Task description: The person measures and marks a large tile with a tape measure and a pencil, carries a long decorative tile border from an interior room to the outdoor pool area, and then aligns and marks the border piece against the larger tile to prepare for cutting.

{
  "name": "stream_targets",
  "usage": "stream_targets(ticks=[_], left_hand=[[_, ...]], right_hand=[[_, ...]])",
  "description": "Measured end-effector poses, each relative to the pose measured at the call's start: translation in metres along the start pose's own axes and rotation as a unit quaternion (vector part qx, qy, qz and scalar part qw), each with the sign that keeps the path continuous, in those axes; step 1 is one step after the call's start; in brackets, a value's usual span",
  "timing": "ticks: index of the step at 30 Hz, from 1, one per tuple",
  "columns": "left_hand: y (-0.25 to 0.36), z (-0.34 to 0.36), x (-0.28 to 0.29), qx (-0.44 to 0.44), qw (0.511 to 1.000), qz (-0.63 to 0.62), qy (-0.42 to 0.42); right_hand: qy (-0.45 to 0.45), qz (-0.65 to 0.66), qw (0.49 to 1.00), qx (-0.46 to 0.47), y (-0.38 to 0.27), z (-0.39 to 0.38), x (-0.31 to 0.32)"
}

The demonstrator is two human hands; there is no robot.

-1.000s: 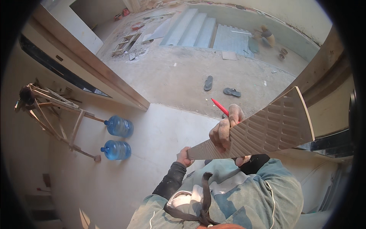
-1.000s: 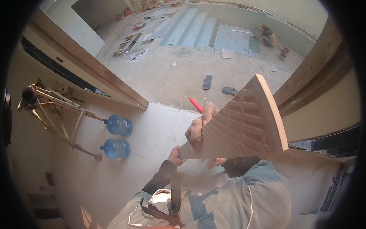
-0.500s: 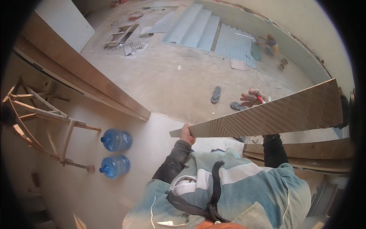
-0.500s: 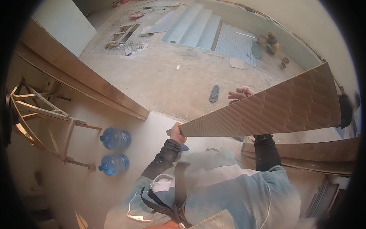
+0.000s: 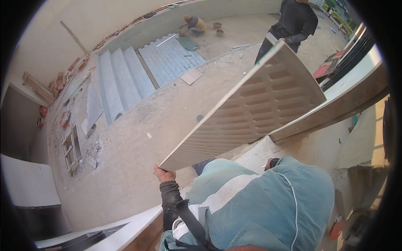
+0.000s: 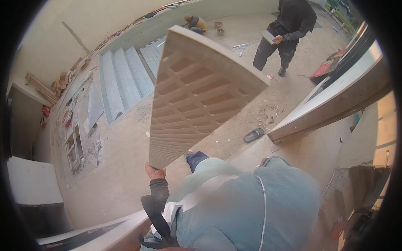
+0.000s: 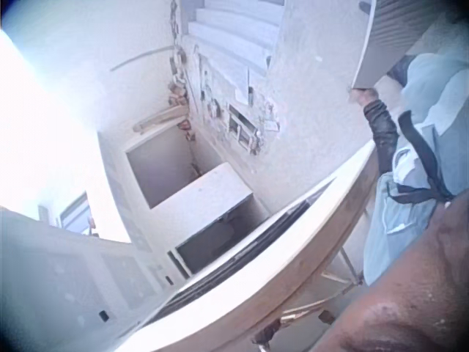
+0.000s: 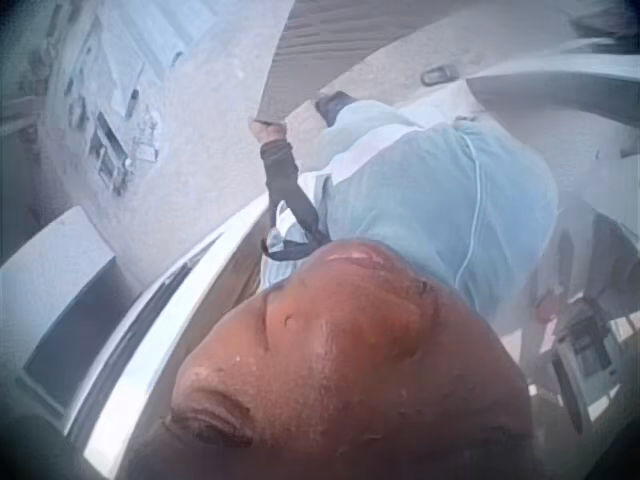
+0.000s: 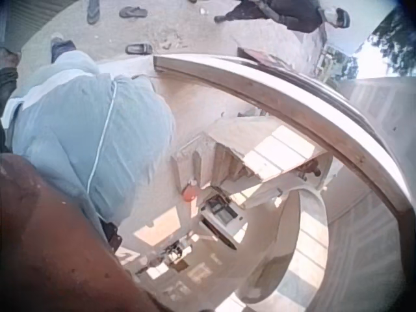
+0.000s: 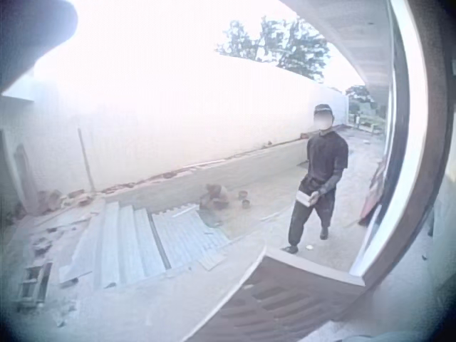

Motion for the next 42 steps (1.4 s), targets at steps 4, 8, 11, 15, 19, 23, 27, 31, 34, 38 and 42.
stream_targets(ticks=[4,8,11,15,19,23,27,31,34,38,42], left_hand=[[0.12,0.11,0.006,-0.322,0.854,0.405,0.057],[0.224,0.169,0.027,-0.145,0.986,0.014,0.086],[0.292,0.19,0.043,-0.226,0.954,0.159,0.12],[0.378,0.209,0.072,-0.306,0.779,0.493,0.238],[0.461,0.242,0.079,-0.283,0.788,0.444,0.319],[0.539,0.275,0.086,-0.285,0.795,0.386,0.371],[0.632,0.322,0.105,-0.335,0.71,0.511,0.349],[0.721,0.349,0.127,-0.342,0.496,0.689,0.403],[0.763,0.367,0.122,-0.302,0.465,0.699,0.453],[0.799,0.385,0.122,-0.243,0.557,0.612,0.506],[0.846,0.399,0.135,-0.237,0.322,0.757,0.517]], right_hand=[[0.044,0.0,0.998,0.048,-0.143,0.077,0.067],[0.203,0.107,0.946,0.228,-0.373,0.055,0.225],[0.287,0.153,0.87,0.37,-0.508,0.017,0.335],[0.344,0.184,0.828,0.404,-0.616,0.019,0.403],[0.357,0.145,0.851,0.357,-0.675,0.065,0.387],[0.278,-0.013,0.927,0.25,-0.699,0.093,0.303],[0.048,0.044,0.996,0.069,-0.71,0.074,0.24],[-0.006,0.141,0.99,0.008,-0.761,0.057,0.231],[0.003,0.156,0.986,0.059,-0.834,0.074,0.245],[0.13,0.053,0.975,0.173,-0.945,0.127,0.283],[0.177,0.056,0.955,0.231,-1.09,0.182,0.331]])
Point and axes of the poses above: each hand's wrist, its own z-axis towards the middle knuckle, its own x-axis out of the back of the hand, y = z × x, the point moved 1 cm from there along z, towards the middle knuckle, and after that the axes turned 9 degrees about x, right-handed, at the moved point
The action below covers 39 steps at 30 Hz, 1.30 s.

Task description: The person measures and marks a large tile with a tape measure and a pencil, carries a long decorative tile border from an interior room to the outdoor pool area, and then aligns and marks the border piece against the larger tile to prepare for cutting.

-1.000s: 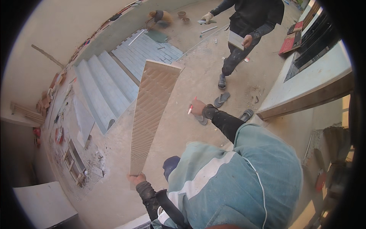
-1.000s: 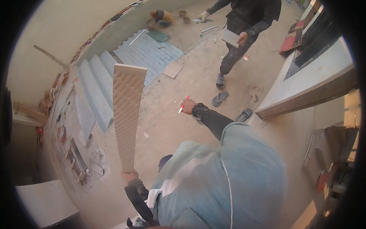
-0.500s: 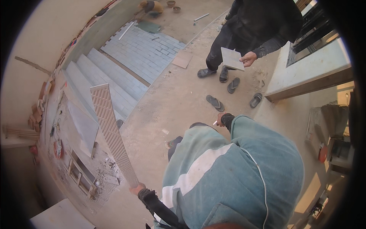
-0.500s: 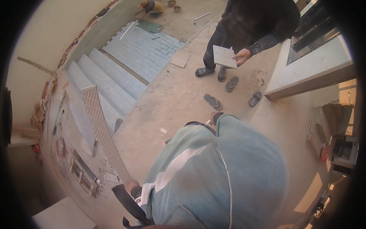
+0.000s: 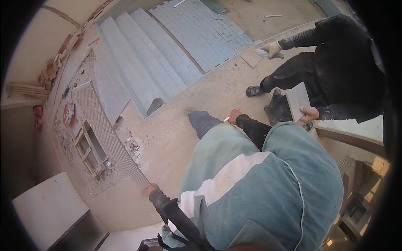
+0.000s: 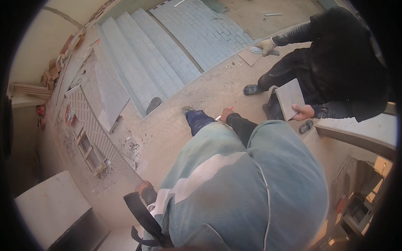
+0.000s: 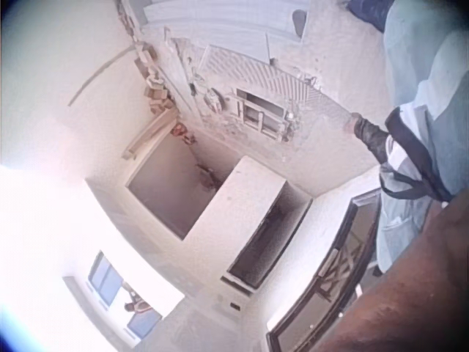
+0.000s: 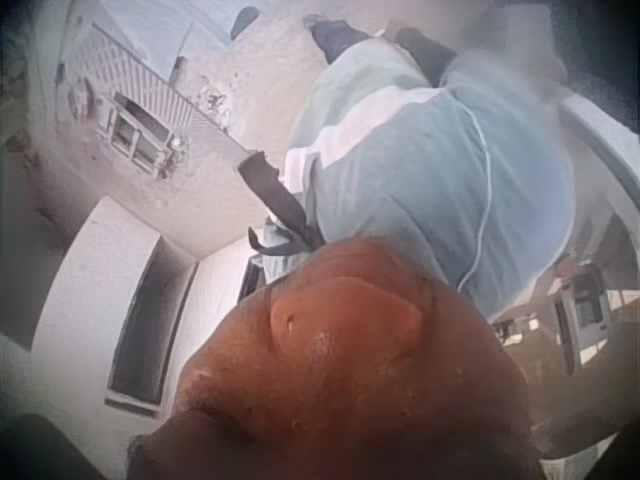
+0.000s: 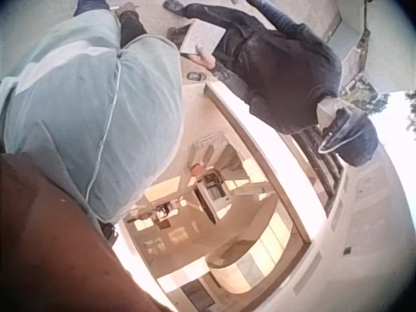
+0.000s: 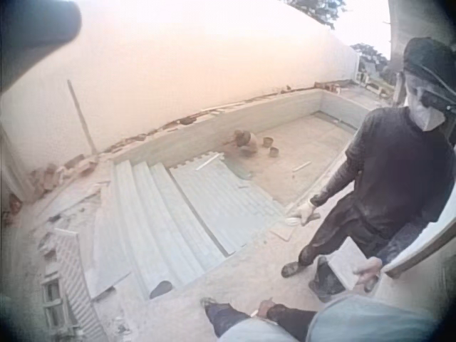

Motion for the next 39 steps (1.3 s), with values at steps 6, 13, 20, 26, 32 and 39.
stream_targets(ticks=[6,13,20,26,32,39], left_hand=[[-0.001,0.055,0.066,0.25,0.941,-0.225,-0.04],[0.027,0.111,0.124,0.418,0.844,-0.33,-0.057],[0.033,0.194,0.078,0.436,0.851,-0.278,-0.092],[0.053,0.337,0.048,0.619,0.623,-0.476,-0.052],[0.049,0.436,-0.007,0.632,0.458,-0.625,-0.027],[0.113,0.531,-0.023,0.398,0.802,-0.432,-0.109]], right_hand=[[-0.024,0.004,0.999,0.025,-0.144,0.155,0.03],[-0.095,-0.017,0.985,0.143,-0.28,0.304,0.124],[-0.038,0.238,0.969,0.047,-0.337,0.4,0.179],[-0.08,0.218,0.967,-0.102,-0.341,0.344,0.161],[-0.119,0.333,0.92,-0.169,-0.371,0.308,0.149],[-0.041,0.202,0.972,-0.116,-0.402,0.386,0.163]])
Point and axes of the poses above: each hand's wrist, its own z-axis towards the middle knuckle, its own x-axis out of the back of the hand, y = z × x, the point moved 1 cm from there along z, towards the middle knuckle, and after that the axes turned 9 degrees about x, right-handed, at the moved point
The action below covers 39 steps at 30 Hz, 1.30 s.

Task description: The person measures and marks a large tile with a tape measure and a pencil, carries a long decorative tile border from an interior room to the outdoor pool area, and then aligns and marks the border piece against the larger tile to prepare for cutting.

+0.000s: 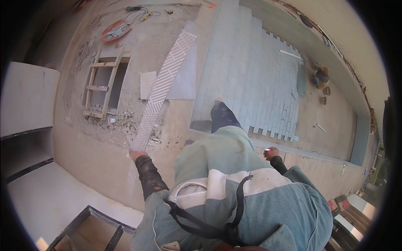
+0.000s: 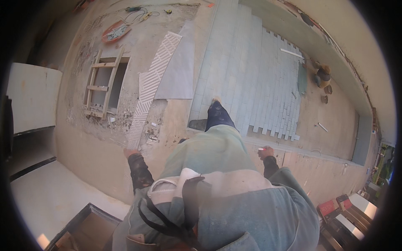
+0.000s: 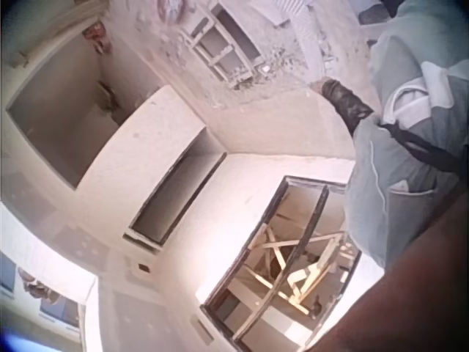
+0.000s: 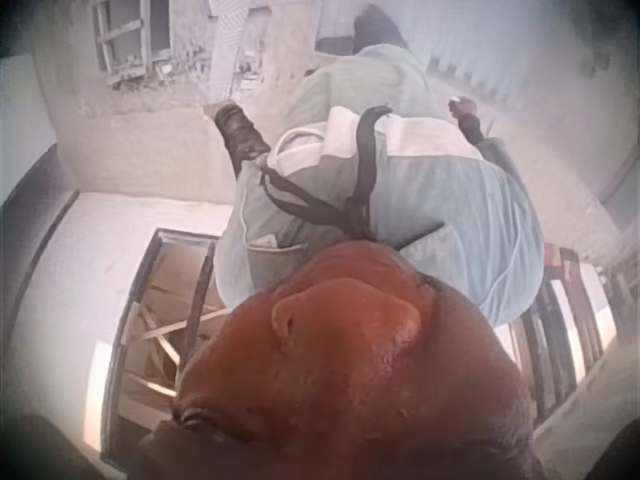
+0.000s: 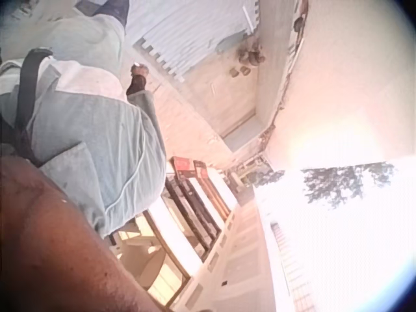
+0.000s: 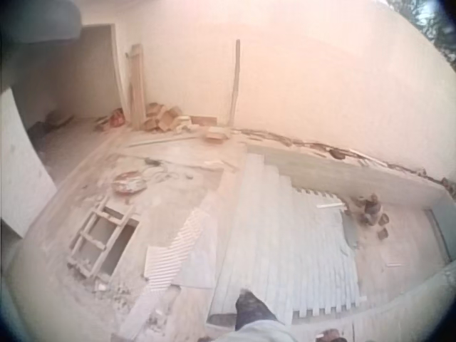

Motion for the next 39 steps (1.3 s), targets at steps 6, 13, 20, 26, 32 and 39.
stream_targets(ticks=[6,13,20,26,32,39], left_hand=[[0.115,-0.001,-0.105,0.007,0.981,0.16,0.106],[0.262,0.019,-0.275,0.13,0.989,0.056,0.044],[0.32,0.005,-0.372,0.224,0.958,0.165,0.073],[0.353,0.056,-0.484,0.446,0.785,-0.323,0.283],[0.411,0.066,-0.568,0.431,0.702,-0.483,0.298],[0.479,0.05,-0.609,0.42,0.624,-0.569,0.332]], right_hand=[[0.001,-0.045,0.998,0.043,-0.131,0.167,0.008],[-0.092,-0.002,0.994,0.051,-0.366,0.384,-0.051],[-0.188,-0.301,0.886,0.299,-0.481,0.396,-0.134],[-0.167,-0.324,0.886,0.285,-0.562,0.483,-0.119],[-0.017,-0.468,0.849,0.245,-0.697,0.555,-0.089],[-0.069,-0.433,0.812,0.386,-0.868,0.566,-0.061]])
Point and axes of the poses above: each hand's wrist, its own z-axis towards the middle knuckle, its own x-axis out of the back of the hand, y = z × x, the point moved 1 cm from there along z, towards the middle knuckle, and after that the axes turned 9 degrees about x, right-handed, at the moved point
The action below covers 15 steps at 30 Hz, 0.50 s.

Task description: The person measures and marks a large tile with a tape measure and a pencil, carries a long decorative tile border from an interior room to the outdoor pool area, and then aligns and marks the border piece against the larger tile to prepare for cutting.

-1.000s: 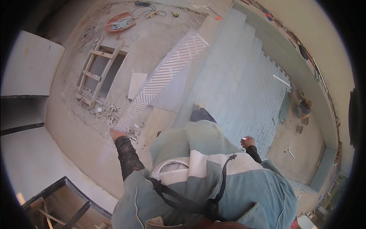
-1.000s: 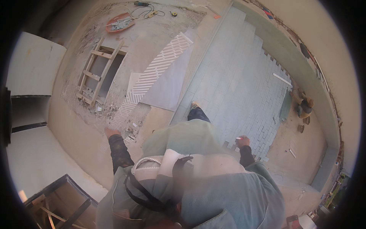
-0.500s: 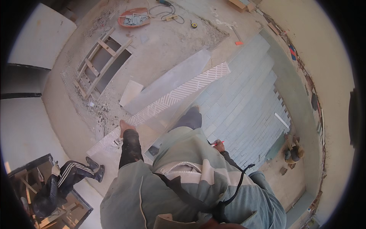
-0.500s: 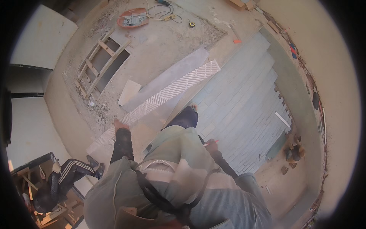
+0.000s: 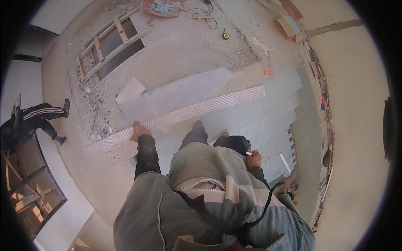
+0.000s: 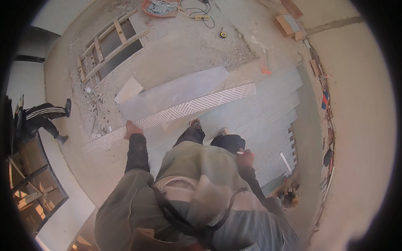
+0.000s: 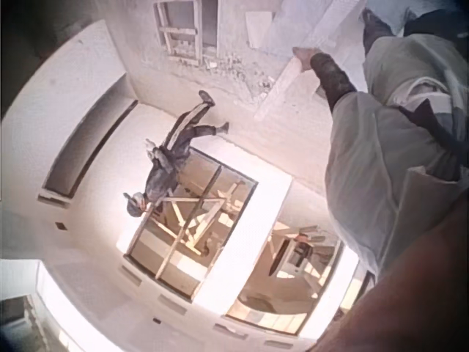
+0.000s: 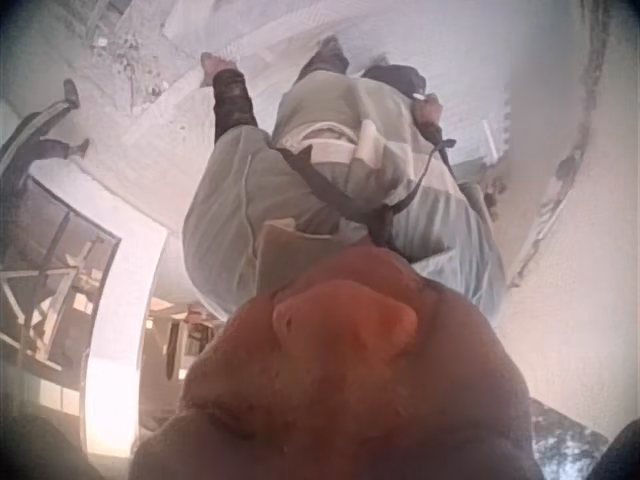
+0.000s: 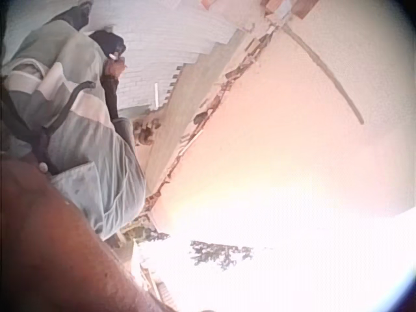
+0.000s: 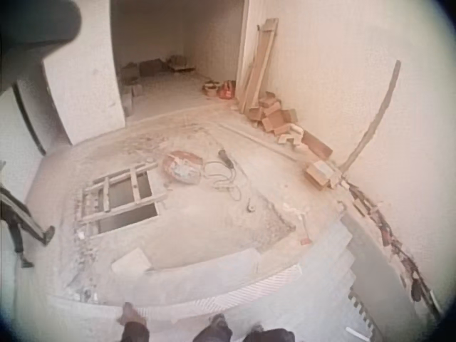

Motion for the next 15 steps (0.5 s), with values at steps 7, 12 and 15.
stream_targets(ticks=[7,12,15], left_hand=[[-0.026,-0.04,0.029,-0.079,0.99,-0.104,0.048],[-0.061,-0.075,0.03,-0.102,0.984,-0.14,0.027],[-0.101,-0.079,0.033,-0.047,0.985,-0.162,0.047]], right_hand=[[-0.263,-0.125,0.935,0.201,-0.024,0.08,0.075],[-0.347,-0.049,0.87,0.346,-0.037,0.183,0.107],[-0.399,-0.044,0.814,0.42,-0.034,0.246,0.094]])
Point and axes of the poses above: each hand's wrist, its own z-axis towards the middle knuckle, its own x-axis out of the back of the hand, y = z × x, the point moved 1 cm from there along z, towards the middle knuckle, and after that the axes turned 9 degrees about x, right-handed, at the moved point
